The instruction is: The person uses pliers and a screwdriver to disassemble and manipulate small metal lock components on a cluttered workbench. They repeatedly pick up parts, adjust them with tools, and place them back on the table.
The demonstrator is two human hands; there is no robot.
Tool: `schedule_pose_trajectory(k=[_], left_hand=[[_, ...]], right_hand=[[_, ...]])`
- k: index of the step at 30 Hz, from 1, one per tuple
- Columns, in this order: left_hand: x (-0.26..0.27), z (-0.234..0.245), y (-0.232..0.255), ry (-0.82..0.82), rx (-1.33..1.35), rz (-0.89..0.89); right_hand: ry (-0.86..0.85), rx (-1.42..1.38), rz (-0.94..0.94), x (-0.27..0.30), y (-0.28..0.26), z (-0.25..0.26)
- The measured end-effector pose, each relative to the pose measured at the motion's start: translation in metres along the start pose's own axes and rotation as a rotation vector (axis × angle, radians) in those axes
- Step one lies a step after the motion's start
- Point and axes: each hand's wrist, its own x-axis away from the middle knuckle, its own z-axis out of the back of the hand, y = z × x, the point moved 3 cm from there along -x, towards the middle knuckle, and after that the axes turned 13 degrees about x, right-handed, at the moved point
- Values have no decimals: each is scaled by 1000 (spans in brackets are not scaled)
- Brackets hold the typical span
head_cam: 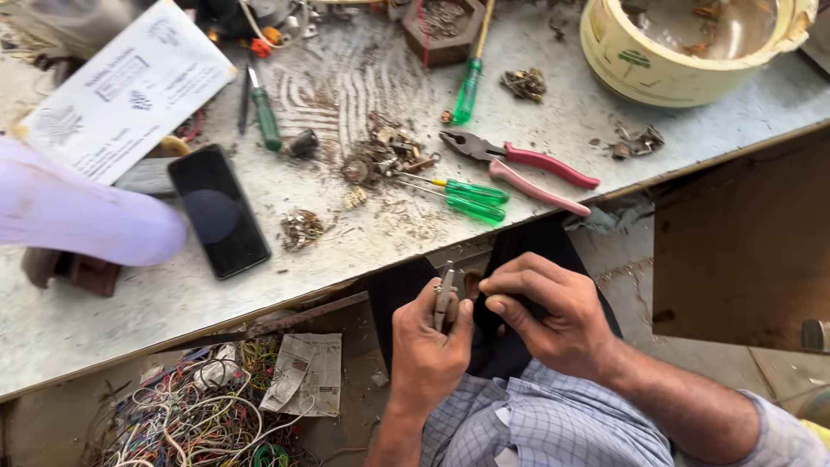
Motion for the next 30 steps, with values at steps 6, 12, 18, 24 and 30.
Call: schedule_pose_trajectory(k=[6,12,18,24,30], left_hand=[[0,3,7,13,-53,-77],[1,5,2,26,-106,-82],[1,5,1,22,-117,-57],[0,4,3,14,-65,-45],[0,5,2,33,-103,-12]], right_hand=[[-78,-156,-91,-21,-19,-12],[-108,-277,-112,-21,-14,-23],[-120,-367,-183,-18,-11,-26],[-141,-402,-223,-16,-9,-28],[5,-164,-41,-19,-14,-27]])
